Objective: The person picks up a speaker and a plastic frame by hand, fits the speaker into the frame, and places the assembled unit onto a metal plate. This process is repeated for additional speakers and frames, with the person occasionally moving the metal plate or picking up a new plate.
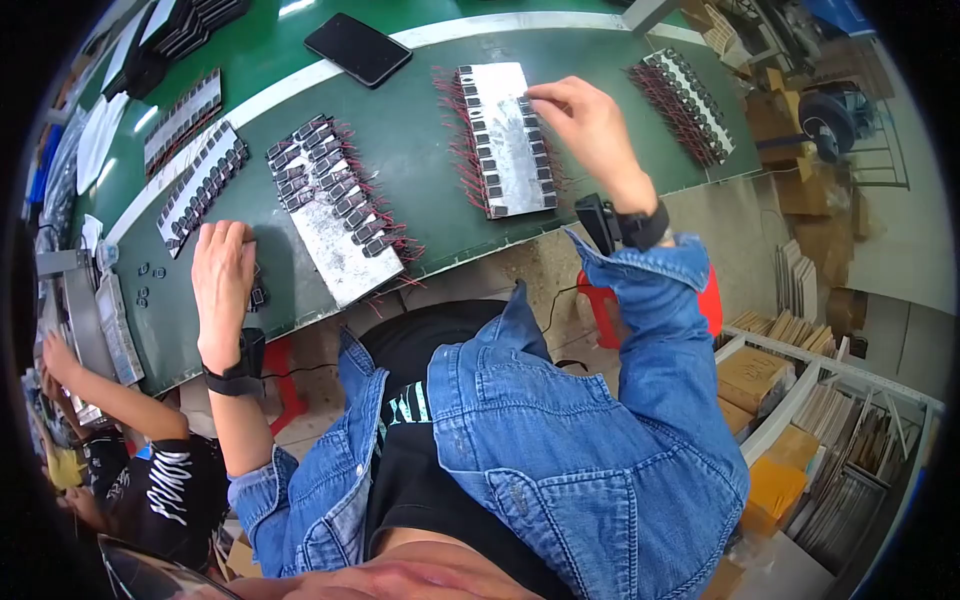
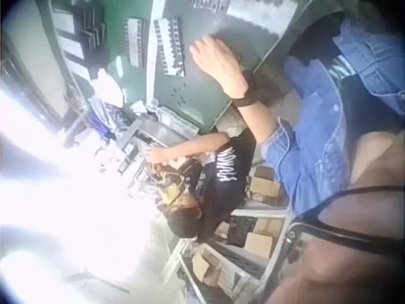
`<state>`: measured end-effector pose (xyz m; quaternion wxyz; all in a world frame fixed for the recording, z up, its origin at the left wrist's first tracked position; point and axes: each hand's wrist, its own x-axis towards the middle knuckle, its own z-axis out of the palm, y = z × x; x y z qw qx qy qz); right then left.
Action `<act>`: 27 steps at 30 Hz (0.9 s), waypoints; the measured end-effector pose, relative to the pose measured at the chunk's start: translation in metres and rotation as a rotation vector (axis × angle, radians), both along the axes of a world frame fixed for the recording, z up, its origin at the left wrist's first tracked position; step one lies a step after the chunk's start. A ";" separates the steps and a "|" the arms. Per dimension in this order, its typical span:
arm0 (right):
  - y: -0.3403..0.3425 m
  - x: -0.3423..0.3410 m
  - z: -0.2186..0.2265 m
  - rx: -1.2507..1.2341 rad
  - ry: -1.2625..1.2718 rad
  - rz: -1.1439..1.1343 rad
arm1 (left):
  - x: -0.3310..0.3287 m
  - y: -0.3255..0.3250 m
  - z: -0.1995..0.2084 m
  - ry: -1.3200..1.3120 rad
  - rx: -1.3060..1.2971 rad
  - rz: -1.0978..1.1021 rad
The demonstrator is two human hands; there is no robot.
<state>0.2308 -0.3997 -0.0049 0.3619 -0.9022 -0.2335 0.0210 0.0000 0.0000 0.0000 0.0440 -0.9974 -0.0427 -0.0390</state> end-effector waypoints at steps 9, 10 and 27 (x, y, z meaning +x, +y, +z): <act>-0.009 0.033 -0.018 -0.217 -0.445 0.195 | -0.014 -0.037 0.006 -0.555 -0.683 0.205; -0.008 0.037 -0.017 -0.227 -0.435 0.215 | -0.015 -0.044 0.006 -0.656 -0.986 0.254; 0.095 -0.141 0.038 0.551 0.598 0.359 | -0.030 -0.115 0.009 -0.268 -1.517 0.067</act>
